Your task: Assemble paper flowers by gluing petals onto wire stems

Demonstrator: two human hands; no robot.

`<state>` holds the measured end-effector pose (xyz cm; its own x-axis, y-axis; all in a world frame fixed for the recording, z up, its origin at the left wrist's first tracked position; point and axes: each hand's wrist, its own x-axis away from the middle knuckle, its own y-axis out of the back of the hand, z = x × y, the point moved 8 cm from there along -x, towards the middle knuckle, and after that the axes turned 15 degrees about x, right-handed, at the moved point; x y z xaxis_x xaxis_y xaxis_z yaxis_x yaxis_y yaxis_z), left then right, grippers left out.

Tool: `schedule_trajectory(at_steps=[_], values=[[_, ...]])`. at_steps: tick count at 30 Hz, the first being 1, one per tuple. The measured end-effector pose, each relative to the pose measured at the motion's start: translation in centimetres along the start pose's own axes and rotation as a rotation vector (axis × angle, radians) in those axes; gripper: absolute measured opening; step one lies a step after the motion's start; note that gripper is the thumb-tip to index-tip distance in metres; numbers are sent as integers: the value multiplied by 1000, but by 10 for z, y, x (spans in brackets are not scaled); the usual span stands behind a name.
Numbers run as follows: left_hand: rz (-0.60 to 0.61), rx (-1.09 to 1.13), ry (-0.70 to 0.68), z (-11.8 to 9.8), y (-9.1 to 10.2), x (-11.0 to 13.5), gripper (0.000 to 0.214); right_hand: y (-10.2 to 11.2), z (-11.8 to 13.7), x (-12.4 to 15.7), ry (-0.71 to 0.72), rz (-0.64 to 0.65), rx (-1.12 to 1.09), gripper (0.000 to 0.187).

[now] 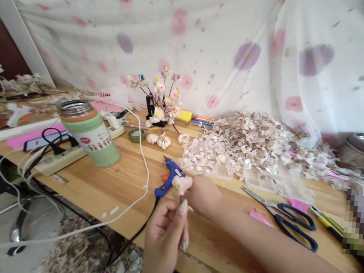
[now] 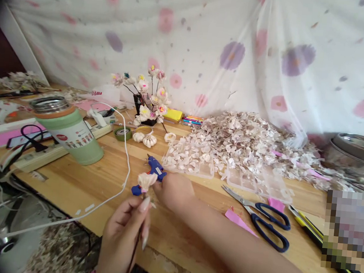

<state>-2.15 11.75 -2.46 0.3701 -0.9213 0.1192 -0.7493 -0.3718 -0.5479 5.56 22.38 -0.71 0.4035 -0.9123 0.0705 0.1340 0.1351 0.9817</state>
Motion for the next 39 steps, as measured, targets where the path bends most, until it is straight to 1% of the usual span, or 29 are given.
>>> schedule_trajectory(at_steps=[2,4,6,8,10,14,17,19,22,24,28,31,33,36,39], values=[[-24,-77,-132,-16,9,-10,37,-12,12,4,-25,66,-45,37],[-6,-120,-237,-24,16,-22,35,-21,22,5,-22,108,-118,33],[25,-131,-287,-24,21,-35,31,-29,28,5,-12,142,-219,27],[86,-87,-262,-17,22,-46,32,-38,32,6,-18,175,-341,23],[124,-29,-212,-10,23,-53,32,-47,35,8,-47,232,-484,23],[134,71,-80,-3,28,-59,32,-61,46,16,-144,346,-806,29],[144,49,-47,-6,29,-62,35,-64,50,21,-229,337,-1019,26],[173,19,-49,-11,29,-64,34,-64,50,23,-260,298,-1150,19],[205,-7,-54,-16,28,-65,34,-60,46,23,-260,242,-1330,6],[205,-4,-50,-18,28,-65,34,-56,44,23,-242,230,-1428,2],[166,41,-45,-18,28,-66,34,-51,44,23,-217,246,-1572,5],[128,116,1,-14,32,-69,34,-52,46,23,-207,272,-1651,8],[139,132,36,-12,35,-72,34,-53,47,23,-208,283,-1697,11],[144,150,85,-10,43,-76,34,-55,47,23,-211,305,-1740,16],[113,175,92,-11,51,-79,36,-55,46,22,-207,333,-1727,14]])
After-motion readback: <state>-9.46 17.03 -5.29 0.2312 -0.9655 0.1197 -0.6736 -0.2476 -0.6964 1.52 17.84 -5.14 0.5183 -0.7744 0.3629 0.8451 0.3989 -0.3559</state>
